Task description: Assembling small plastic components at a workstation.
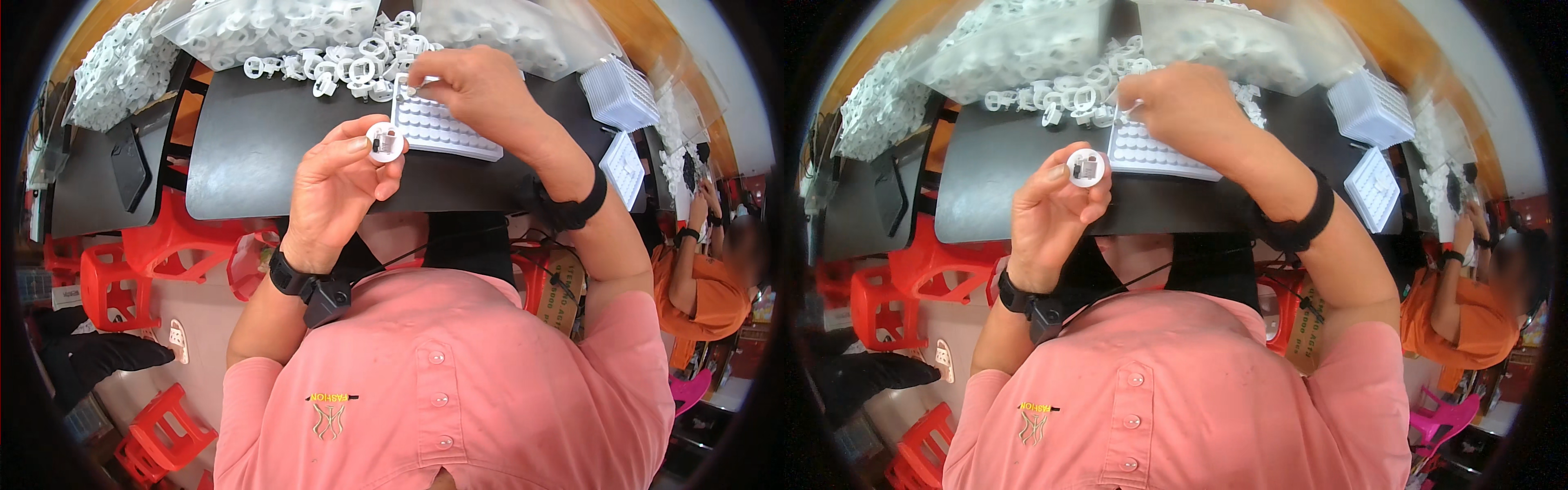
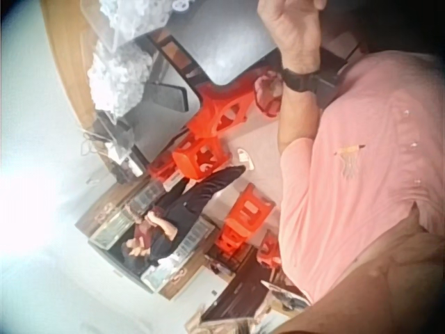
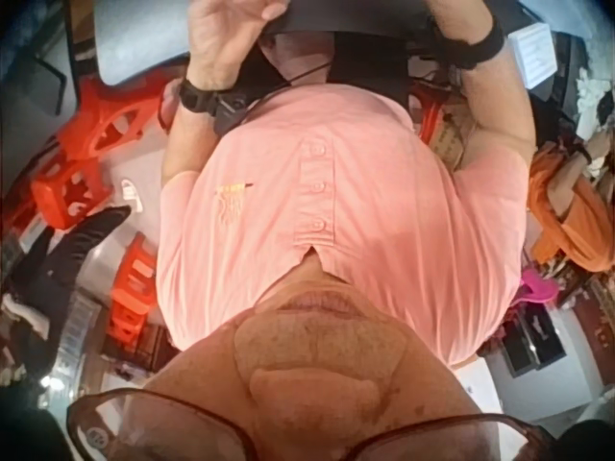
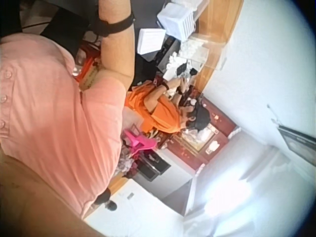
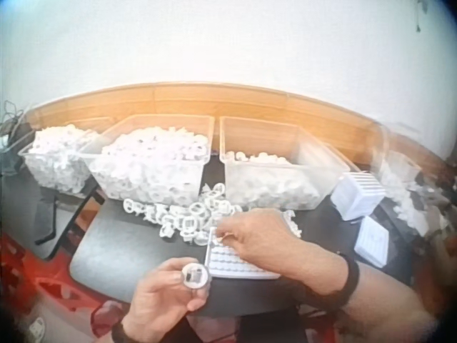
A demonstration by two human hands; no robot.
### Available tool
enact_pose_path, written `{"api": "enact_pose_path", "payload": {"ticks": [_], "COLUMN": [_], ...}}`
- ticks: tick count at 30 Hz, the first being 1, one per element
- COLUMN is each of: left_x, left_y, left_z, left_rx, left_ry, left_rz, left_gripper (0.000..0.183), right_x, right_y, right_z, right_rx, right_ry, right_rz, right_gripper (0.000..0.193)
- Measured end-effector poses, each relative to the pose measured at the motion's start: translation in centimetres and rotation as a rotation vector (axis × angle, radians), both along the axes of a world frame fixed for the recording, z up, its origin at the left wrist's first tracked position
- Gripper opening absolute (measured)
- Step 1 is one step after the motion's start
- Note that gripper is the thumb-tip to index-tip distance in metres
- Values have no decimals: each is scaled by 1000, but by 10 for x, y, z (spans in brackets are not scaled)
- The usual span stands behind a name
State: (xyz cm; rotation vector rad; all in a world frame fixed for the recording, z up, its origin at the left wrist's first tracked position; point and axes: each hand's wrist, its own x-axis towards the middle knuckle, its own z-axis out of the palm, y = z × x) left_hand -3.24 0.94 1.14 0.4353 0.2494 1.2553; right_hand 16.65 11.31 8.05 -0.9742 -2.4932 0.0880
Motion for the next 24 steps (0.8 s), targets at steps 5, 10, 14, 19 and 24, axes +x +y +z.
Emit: {"api": "enact_pose_path", "payload": {"ticks": [5,10,14,19,24], "left_x": [-1,-1,-1,1,2], "left_y": [0,-1,-1,0,-1], "left_z": [-3,-3,-2,-2,0], "left_rx": [7,10,1,7,26], "left_ry": [15,51,71,87,20], "left_rz": [-8,4,15,31,35], "left_gripper": [32,34,35,34,30], "right_x": [-16,-17,-17,-15,-2], "right_y": [11,15,13,10,-23], "right_z": [-8,-13,-13,-11,12], "right_rx": [144,181,289,344,118], "right_ry": [-117,-204,-208,-186,119], "right_rz": [134,156,204,245,113], "right_gripper": [15,13,11,17,12]}}
